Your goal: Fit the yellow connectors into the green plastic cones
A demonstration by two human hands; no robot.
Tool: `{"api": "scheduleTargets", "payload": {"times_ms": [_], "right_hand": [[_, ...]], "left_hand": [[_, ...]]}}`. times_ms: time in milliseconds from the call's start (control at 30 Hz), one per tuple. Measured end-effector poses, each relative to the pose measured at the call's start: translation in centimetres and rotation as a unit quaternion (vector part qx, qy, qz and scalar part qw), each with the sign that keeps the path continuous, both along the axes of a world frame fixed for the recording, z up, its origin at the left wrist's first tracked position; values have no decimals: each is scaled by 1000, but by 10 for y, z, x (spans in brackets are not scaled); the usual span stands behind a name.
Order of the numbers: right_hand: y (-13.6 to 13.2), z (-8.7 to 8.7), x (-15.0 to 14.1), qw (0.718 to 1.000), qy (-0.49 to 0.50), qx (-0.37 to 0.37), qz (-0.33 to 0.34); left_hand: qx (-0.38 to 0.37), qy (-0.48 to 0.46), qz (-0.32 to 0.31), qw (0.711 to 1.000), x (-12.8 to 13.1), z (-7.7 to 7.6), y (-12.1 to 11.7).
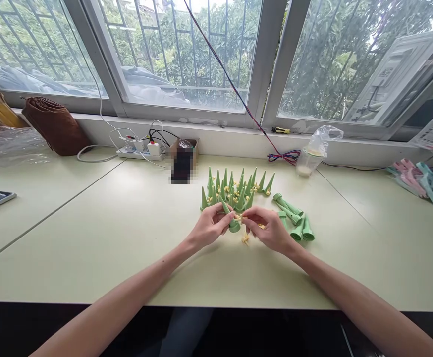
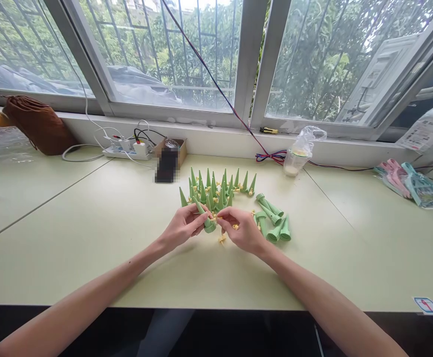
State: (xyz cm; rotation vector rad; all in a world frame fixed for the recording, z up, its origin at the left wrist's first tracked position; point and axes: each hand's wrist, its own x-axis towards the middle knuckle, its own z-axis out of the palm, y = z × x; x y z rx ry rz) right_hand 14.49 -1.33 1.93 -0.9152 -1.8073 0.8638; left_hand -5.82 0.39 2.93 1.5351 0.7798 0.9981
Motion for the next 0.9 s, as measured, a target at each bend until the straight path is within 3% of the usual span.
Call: {"api": "scheduleTargets", "payload": {"times_ms": [400, 900], "right_hand": [[1, 0, 0, 1000, -4, -21, 1], [2, -1, 0, 997, -69, 21, -16]], "left_hand": [[28, 18, -11, 999, 0, -2, -1], [69, 53, 2, 996, 0, -4, -2]]}}
